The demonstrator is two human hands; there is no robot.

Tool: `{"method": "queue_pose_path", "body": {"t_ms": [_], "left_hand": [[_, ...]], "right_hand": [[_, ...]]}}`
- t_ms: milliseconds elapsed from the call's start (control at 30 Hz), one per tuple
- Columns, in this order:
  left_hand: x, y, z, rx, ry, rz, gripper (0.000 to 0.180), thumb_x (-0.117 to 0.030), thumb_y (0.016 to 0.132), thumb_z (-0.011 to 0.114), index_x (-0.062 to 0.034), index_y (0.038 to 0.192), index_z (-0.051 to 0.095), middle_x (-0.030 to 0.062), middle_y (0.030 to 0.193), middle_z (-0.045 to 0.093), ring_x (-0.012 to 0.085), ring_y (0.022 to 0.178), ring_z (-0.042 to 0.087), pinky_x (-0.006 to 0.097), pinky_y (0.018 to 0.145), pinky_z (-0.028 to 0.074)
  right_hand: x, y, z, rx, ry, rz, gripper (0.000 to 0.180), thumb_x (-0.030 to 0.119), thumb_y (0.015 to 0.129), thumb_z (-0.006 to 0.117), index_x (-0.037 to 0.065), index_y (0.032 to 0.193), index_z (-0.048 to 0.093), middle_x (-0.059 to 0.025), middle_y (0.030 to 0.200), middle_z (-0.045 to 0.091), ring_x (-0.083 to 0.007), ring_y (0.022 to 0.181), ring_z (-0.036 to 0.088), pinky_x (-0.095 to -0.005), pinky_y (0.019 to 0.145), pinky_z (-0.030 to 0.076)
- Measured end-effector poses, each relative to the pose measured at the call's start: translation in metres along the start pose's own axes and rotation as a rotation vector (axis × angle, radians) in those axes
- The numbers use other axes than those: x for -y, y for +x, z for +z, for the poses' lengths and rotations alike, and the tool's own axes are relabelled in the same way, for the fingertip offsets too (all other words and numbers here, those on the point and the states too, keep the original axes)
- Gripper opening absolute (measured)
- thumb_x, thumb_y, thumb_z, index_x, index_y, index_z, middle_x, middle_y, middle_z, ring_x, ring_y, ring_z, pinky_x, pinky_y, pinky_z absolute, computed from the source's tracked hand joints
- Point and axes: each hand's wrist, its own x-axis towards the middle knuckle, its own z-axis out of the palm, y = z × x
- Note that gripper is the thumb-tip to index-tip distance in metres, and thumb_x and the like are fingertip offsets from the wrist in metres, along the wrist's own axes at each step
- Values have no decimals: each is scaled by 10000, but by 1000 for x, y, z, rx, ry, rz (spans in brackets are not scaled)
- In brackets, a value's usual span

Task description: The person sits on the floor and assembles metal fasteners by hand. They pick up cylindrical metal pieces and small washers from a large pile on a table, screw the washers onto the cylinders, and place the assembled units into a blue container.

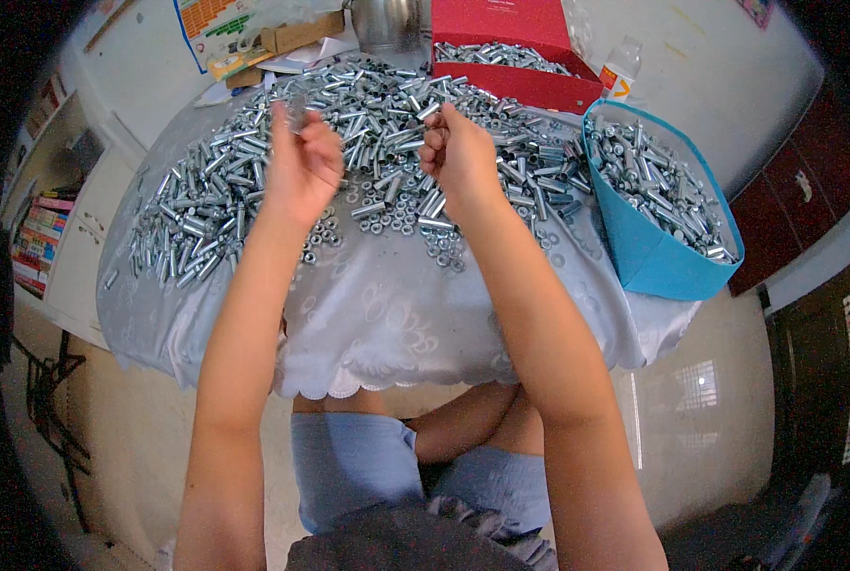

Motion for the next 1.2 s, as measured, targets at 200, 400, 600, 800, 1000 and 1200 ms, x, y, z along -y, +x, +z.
{"method": "queue_pose_path", "body": {"t_ms": [200, 400, 600, 800, 1000, 1200], "left_hand": [[-4, 0, -7, -189, -23, 157, 713, -568, 853, 333, 106, 1056, 447, 52, 666, 444, 136, 587, 417, 241, 563, 419], [-3, -1, 6, -373, 624, 223, 478, -459, 837, 481, 8, 869, 579, -6, 609, 449, 93, 547, 415, 239, 526, 392], [16, -6, 2, -112, 1737, 414, 302, -341, 714, 667, -52, 782, 614, 2, 618, 525, 105, 567, 487, 239, 536, 399], [23, -18, 4, 145, 2145, 151, 354, -242, 669, 721, -58, 936, 576, 41, 731, 550, 117, 605, 507, 254, 566, 417], [21, -15, -1, 139, 1941, 7, 322, -173, 704, 690, -44, 969, 562, 50, 701, 563, 124, 609, 523, 261, 572, 424], [22, -14, 1, 112, 1979, 45, 272, -147, 750, 642, -31, 986, 575, 66, 713, 588, 135, 625, 538, 276, 589, 430]], "right_hand": [[0, 1, -2, -39, 11, 36, 254, 278, 903, 410, 81, 754, 468, 27, 546, 382, -105, 510, 394, -246, 474, 315], [-2, 2, -5, 17, -24, 21, 239, 263, 897, 423, 78, 756, 478, 30, 545, 383, -100, 500, 391, -242, 474, 318], [-4, -3, 3, -29, -151, 26, 220, 236, 885, 441, 62, 759, 485, 22, 555, 408, -98, 506, 408, -237, 475, 325], [-3, -1, 1, -31, -122, 0, 212, 223, 879, 453, 48, 767, 493, 19, 565, 418, -97, 499, 411, -234, 467, 328], [-3, -1, 1, -18, -113, 7, 204, 207, 876, 455, 47, 755, 494, 18, 558, 416, -99, 488, 405, -241, 455, 327], [-2, 0, 1, -28, -127, -3, 207, 206, 873, 458, 44, 751, 500, 15, 558, 422, -96, 482, 410, -237, 457, 329]]}}
